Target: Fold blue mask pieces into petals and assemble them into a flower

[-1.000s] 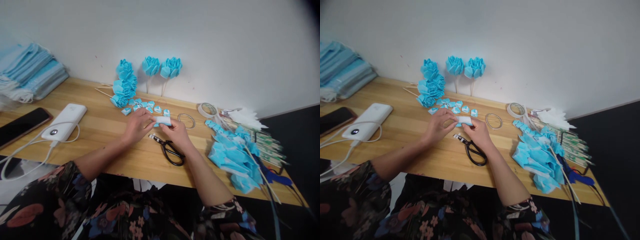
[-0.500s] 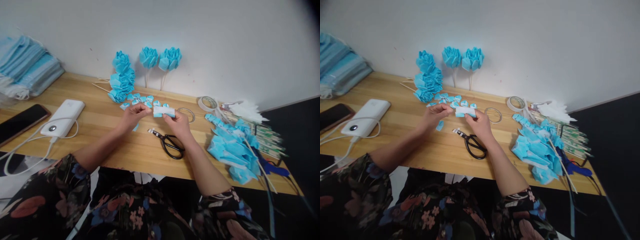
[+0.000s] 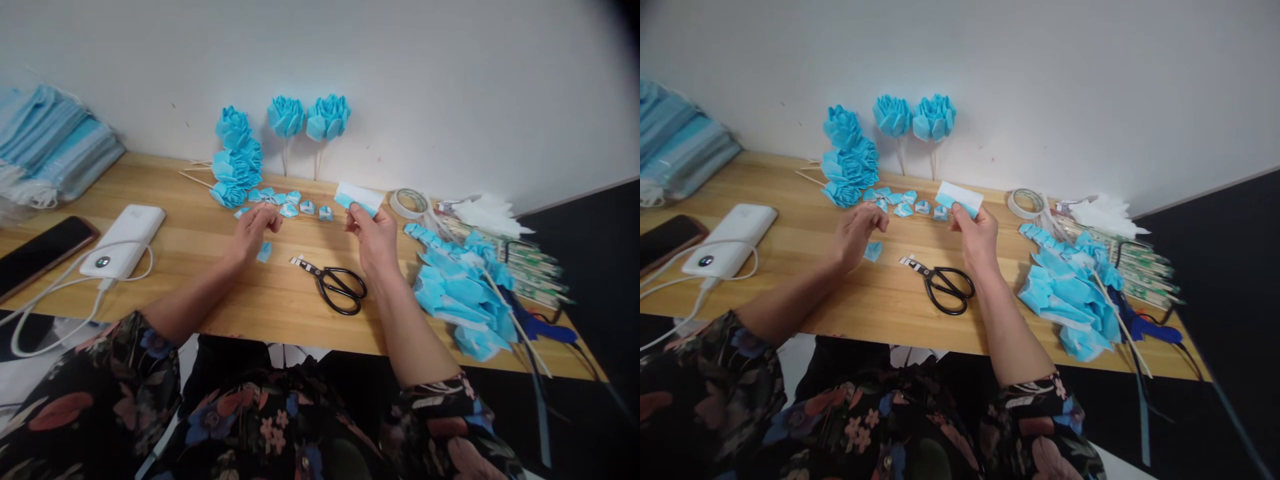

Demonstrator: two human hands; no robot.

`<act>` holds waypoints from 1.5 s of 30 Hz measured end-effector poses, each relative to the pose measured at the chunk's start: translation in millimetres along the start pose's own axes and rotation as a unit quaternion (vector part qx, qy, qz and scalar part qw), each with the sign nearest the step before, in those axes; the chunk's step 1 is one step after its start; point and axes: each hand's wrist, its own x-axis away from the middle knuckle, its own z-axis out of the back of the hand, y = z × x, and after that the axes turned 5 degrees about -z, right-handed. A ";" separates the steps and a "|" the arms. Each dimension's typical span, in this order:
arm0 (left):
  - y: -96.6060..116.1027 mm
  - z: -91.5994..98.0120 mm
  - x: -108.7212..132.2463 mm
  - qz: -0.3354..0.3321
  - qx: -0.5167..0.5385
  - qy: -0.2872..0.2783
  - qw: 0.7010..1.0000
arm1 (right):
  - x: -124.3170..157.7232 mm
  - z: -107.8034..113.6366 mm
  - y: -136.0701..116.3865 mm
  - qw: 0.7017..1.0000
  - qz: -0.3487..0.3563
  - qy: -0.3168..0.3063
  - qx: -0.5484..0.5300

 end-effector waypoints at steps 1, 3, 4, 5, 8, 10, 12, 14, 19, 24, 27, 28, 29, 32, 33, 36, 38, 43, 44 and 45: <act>0.4 0.7 -0.5 0.000 -0.012 0.000 1.000 | -0.2 0.2 -0.6 1.000 -0.001 0.002 -0.003; 2.1 1.2 -1.4 0.009 -0.039 -0.001 0.999 | -0.4 0.2 -0.7 1.000 -0.002 0.003 -0.003; 3.0 1.1 -1.8 0.014 -0.048 0.001 0.999 | -0.2 -0.1 -0.4 1.000 -0.002 0.000 -0.001; 3.7 0.8 -2.2 0.016 -0.054 0.005 0.998 | 0.1 -0.6 -0.1 1.000 -0.002 -0.004 0.001; 3.0 0.8 -3.2 -0.006 -0.079 0.017 0.997 | 2.0 -3.2 0.5 1.000 -0.009 -0.017 -0.017; 0.3 2.2 -3.6 -0.021 -0.123 0.021 0.992 | 3.2 -5.3 0.5 0.998 -0.025 -0.023 -0.045; -2.8 4.9 -3.9 -0.032 -0.178 0.022 0.983 | 3.6 -7.1 0.6 0.996 -0.042 -0.023 -0.074; -5.5 8.3 -4.2 -0.047 -0.227 0.018 0.973 | 3.1 -8.6 1.0 0.993 -0.055 -0.020 -0.100; -10.2 15.1 -7.0 -0.082 -0.302 0.009 0.950 | 2.4 -11.3 2.9 0.990 -0.072 -0.019 -0.118; -12.8 20.3 -13.6 -0.099 -0.353 0.030 0.930 | 4.5 -13.5 4.2 0.992 -0.074 -0.027 -0.103; -12.9 26.9 -19.6 -0.086 -0.363 0.069 0.925 | 4.4 -13.0 5.3 0.993 -0.065 -0.029 -0.096; -13.0 29.8 -21.9 -0.078 -0.357 0.086 0.927 | 3.9 -12.7 5.8 0.993 -0.060 -0.029 -0.096; -13.2 33.0 -24.2 -0.073 -0.348 0.106 0.929 | 3.1 -12.4 6.4 0.993 -0.056 -0.027 -0.098; -12.8 41.0 -30.5 -0.076 -0.320 0.149 0.933 | 0.2 -12.6 8.7 0.993 -0.051 -0.021 -0.104; -11.3 42.4 -31.4 -0.082 -0.313 0.158 0.933 | -0.7 -12.9 9.5 0.993 -0.051 -0.019 -0.103; 4.3 40.1 -23.9 -0.101 -0.292 0.168 0.936 | -2.4 -13.9 11.6 0.995 -0.051 -0.015 -0.090; 27.8 33.4 -4.1 -0.103 -0.266 0.146 0.947 | -3.0 -13.9 12.6 0.995 -0.047 -0.015 -0.081; 100.2 13.7 95.4 -0.102 -0.160 -0.104 0.976 | -5.5 -13.1 15.6 0.998 -0.025 -0.017 -0.054; 107.1 11.6 117.9 -0.098 -0.131 -0.186 0.969 | -6.1 -13.1 16.5 0.998 -0.020 -0.015 -0.053; 109.5 10.6 139.3 -0.084 -0.107 -0.244 0.960 | -6.7 -13.1 17.4 0.998 -0.017 -0.013 -0.051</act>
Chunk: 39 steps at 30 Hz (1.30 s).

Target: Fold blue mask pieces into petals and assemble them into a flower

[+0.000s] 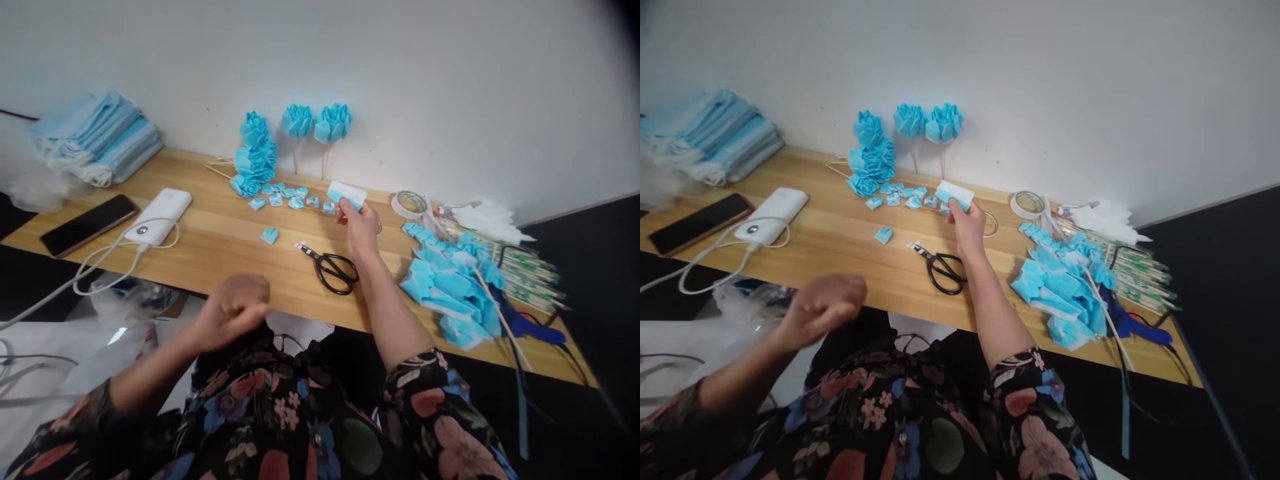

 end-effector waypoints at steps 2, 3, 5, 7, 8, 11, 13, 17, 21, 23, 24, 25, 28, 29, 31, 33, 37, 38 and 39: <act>0.1 -18.5 33.9 0.052 0.024 -0.068 0.996 | -0.9 0.2 1.6 1.000 0.004 0.001 0.003; -5.4 -26.7 49.1 0.103 0.019 -0.070 0.992 | -1.1 0.5 2.1 1.000 0.005 0.001 0.005; -21.4 -40.5 74.2 0.191 0.022 -0.087 0.978 | -1.1 1.1 2.5 1.000 0.007 0.000 0.008; -37.0 -50.2 91.0 0.251 0.033 -0.082 0.964 | -0.5 1.5 2.3 1.000 0.008 0.001 0.014; -43.0 -53.3 96.3 0.275 0.040 -0.079 0.957 | -0.2 1.5 2.2 1.000 0.006 0.003 0.020; -53.4 -55.2 102.4 0.293 0.049 -0.082 0.951 | 0.5 1.2 2.8 0.999 0.001 0.009 0.035; -57.5 -51.1 103.0 0.280 0.048 -0.071 0.956 | 0.6 1.1 4.2 0.999 0.001 0.008 0.036; -59.0 -35.6 108.4 0.267 0.011 -0.019 0.963 | 0.6 2.4 6.1 1.000 0.007 -0.006 0.026; -35.4 -9.5 109.6 0.233 -0.044 0.002 0.972 | 1.2 3.2 4.9 1.000 0.003 -0.008 0.023; -21.2 10.0 99.5 0.205 -0.066 0.021 0.976 | 1.7 2.8 3.9 1.000 -0.003 -0.008 0.019; -17.3 21.0 90.8 0.185 -0.082 0.042 0.978 | 2.0 2.5 3.4 1.000 -0.007 -0.009 0.017; -16.8 32.4 80.0 0.189 -0.112 0.049 0.974 | 2.3 2.2 3.0 1.000 -0.010 -0.010 0.016; -35.5 63.7 39.5 0.158 -0.241 0.080 0.954 | 2.8 2.1 1.9 1.000 -0.012 -0.009 0.021; -46.5 72.0 25.4 0.150 -0.284 0.086 0.943 | 2.8 2.3 1.5 1.000 -0.012 -0.010 0.022; -69.7 84.7 -0.1 0.134 -0.364 0.090 0.917 | 2.7 3.1 0.6 1.000 -0.010 -0.010 0.018; -89.3 93.3 -18.6 0.143 -0.423 0.068 0.892 | 2.6 3.6 -0.5 1.000 -0.009 -0.009 0.011; -109.7 105.3 -30.2 0.153 -0.470 -0.063 0.867 | 4.0 3.1 -3.6 1.000 -0.011 -0.014 0.007; -111.6 107.9 -29.3 0.147 -0.467 -0.083 0.868 | 4.6 2.7 -4.3 1.000 -0.012 -0.016 0.006; -112.7 110.4 -27.9 0.141 -0.462 -0.090 0.871 | 5.3 2.4 -4.8 1.000 -0.013 -0.018 0.005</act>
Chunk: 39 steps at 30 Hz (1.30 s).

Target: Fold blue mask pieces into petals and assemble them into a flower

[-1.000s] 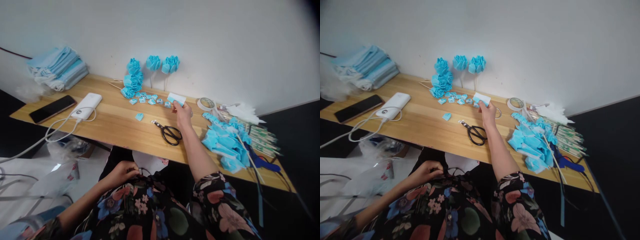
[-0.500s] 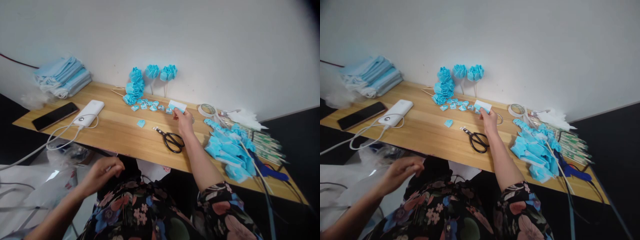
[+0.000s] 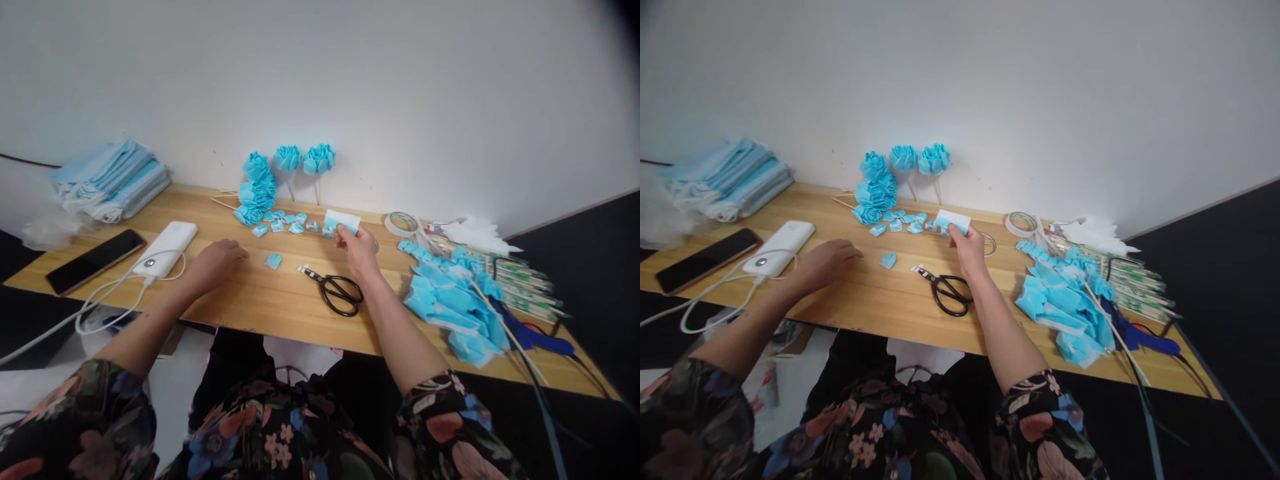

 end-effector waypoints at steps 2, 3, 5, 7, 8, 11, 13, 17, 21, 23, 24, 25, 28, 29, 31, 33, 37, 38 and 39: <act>-4.3 1.6 2.1 -0.004 0.016 0.023 1.000 | 1.3 -0.7 -0.4 1.000 0.000 -0.004 0.001; -5.8 2.8 2.4 0.003 0.028 0.044 0.999 | 1.9 -1.0 -0.4 1.000 0.001 -0.007 0.004; -7.3 5.6 0.5 0.031 0.048 0.091 0.994 | 2.8 -1.6 0.1 1.000 0.001 -0.010 0.014; -7.0 7.6 -4.3 0.067 0.063 0.132 0.987 | 3.4 -2.1 0.9 1.000 -0.001 -0.009 0.022; -6.1 8.2 -7.3 0.080 0.067 0.148 0.983 | 3.6 -2.3 1.5 1.000 -0.003 -0.008 0.026; 0.5 8.9 -16.8 0.094 0.085 0.183 0.975 | 4.1 -2.3 3.3 0.999 -0.009 -0.006 0.032; 7.6 10.1 -24.8 0.095 0.111 0.195 0.970 | 4.6 -2.1 4.4 0.999 -0.011 -0.007 0.032; 21.9 13.2 -55.7 0.079 0.162 0.204 0.962 | 4.6 -1.5 4.7 0.999 -0.020 -0.004 0.037; 29.4 7.9 -109.6 0.063 0.193 0.187 0.961 | 1.8 -0.2 3.1 1.000 -0.024 0.010 0.016; 30.8 1.0 -137.8 0.080 0.188 0.185 0.961 | 0.5 0.6 3.0 1.000 -0.024 0.016 0.012; 31.1 -2.7 -150.4 0.072 0.195 0.171 0.963 | 0.1 0.8 3.2 0.999 -0.025 0.016 0.012; 31.4 -6.3 -161.7 0.066 0.201 0.163 0.964 | 0.0 1.0 3.6 0.999 -0.026 0.015 0.013; 31.7 -14.1 -185.9 0.090 0.213 0.158 0.960 | 1.1 0.9 5.1 0.999 -0.024 0.004 0.021; 31.8 -15.5 -191.1 0.099 0.214 0.159 0.959 | 1.7 0.7 5.4 1.000 -0.020 0.000 0.024; 33.1 -17.2 -198.8 0.108 0.216 0.161 0.957 | 2.8 0.4 5.6 0.999 -0.012 -0.005 0.033; 36.4 -18.5 -205.4 0.108 0.220 0.160 0.956 | 3.6 -0.2 4.9 0.999 -0.011 -0.005 0.039; 50.2 -23.1 -224.0 0.109 0.235 0.160 0.952 | 4.1 -1.6 2.7 0.999 -0.019 -0.003 0.026; 54.3 -24.7 -230.0 0.119 0.239 0.162 0.950 | 4.1 -1.6 2.3 1.000 -0.019 -0.003 0.021; 58.1 -26.2 -236.1 0.137 0.243 0.163 0.946 | 4.0 -1.5 1.8 1.000 -0.018 -0.002 0.017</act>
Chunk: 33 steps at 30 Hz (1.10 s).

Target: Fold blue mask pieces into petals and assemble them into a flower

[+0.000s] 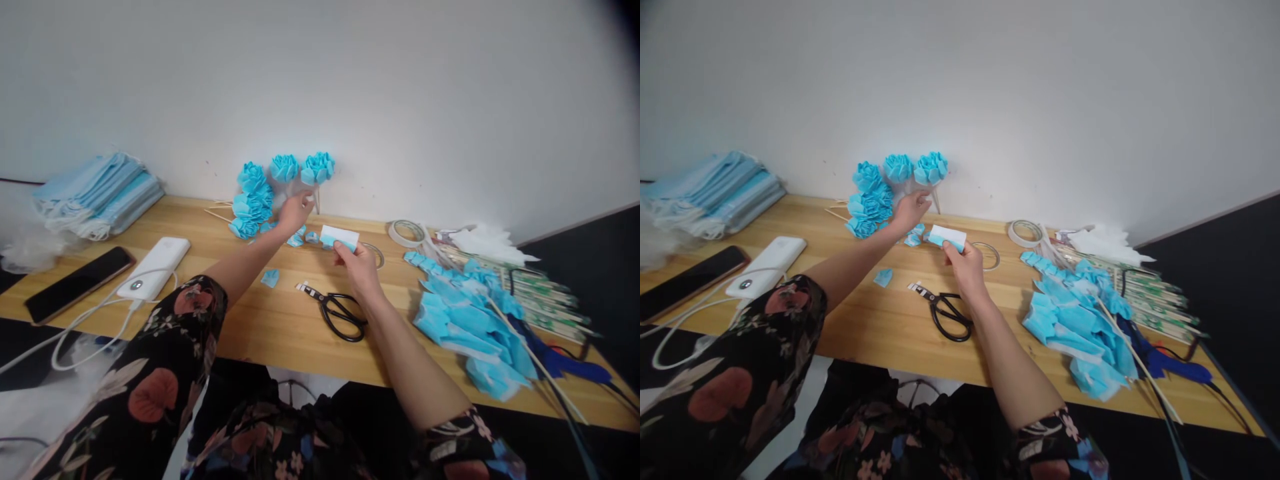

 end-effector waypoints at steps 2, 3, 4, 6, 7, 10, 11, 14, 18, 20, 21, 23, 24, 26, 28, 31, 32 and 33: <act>6.2 -9.6 -7.6 0.032 0.003 0.005 0.999 | -0.5 1.0 -1.0 1.000 0.007 0.007 -0.005; 8.8 -13.7 -11.0 0.043 0.005 0.006 0.999 | -0.9 1.8 -1.7 1.000 0.012 0.012 -0.008; 10.9 -17.2 -14.0 0.050 0.006 0.007 0.999 | -1.4 2.7 -2.6 1.000 0.015 0.018 -0.014; 14.4 -22.7 -18.9 0.057 0.003 0.011 0.998 | -2.5 4.5 -5.3 0.999 0.017 0.027 -0.033; 15.9 -24.7 -20.9 0.059 -0.001 0.014 0.998 | -3.1 5.4 -6.9 0.998 0.017 0.032 -0.044; 20.0 -28.5 -25.2 0.067 -0.018 0.021 0.997 | -4.4 7.3 -11.6 0.997 0.017 0.044 -0.068; 21.3 -29.4 -26.2 0.069 -0.025 0.021 0.997 | -4.5 7.7 -12.9 0.996 0.018 0.047 -0.071; 24.5 -31.7 -27.8 0.067 -0.041 0.019 0.997 | -4.0 7.9 -15.4 0.996 0.019 0.049 -0.074; 25.7 -33.9 -28.3 0.057 -0.057 0.017 0.997 | -2.9 7.9 -16.1 0.996 0.018 0.050 -0.071; 24.7 -34.7 -28.9 0.051 -0.064 0.018 0.996 | -2.7 8.1 -16.0 0.996 0.019 0.047 -0.070; 24.0 -35.0 -29.4 0.048 -0.068 0.019 0.996 | -2.7 8.2 -16.0 0.996 0.020 0.045 -0.068; 22.3 -35.9 -30.7 0.046 -0.072 0.018 0.996 | -2.9 8.3 -15.9 0.997 0.020 0.044 -0.065; 21.6 -36.5 -31.3 0.046 -0.073 0.018 0.996 | -3.2 8.4 -15.8 0.997 0.020 0.045 -0.064; 20.5 -37.5 -32.0 0.046 -0.070 0.019 0.996 | -3.9 8.4 -15.3 0.997 0.018 0.048 -0.066; 19.9 -38.2 -31.9 0.046 -0.066 0.021 0.997 | -4.8 8.4 -14.4 0.996 0.017 0.049 -0.067; 18.3 -36.9 -30.2 0.039 -0.054 0.024 0.997 | -6.1 8.5 -12.3 0.997 0.017 0.048 -0.061; 17.1 -35.7 -29.2 0.036 -0.049 0.024 0.998 | -6.5 8.5 -11.6 0.997 0.019 0.048 -0.059; 15.5 -34.2 -28.0 0.032 -0.044 0.025 0.998 | -6.8 8.4 -11.0 0.997 0.021 0.047 -0.058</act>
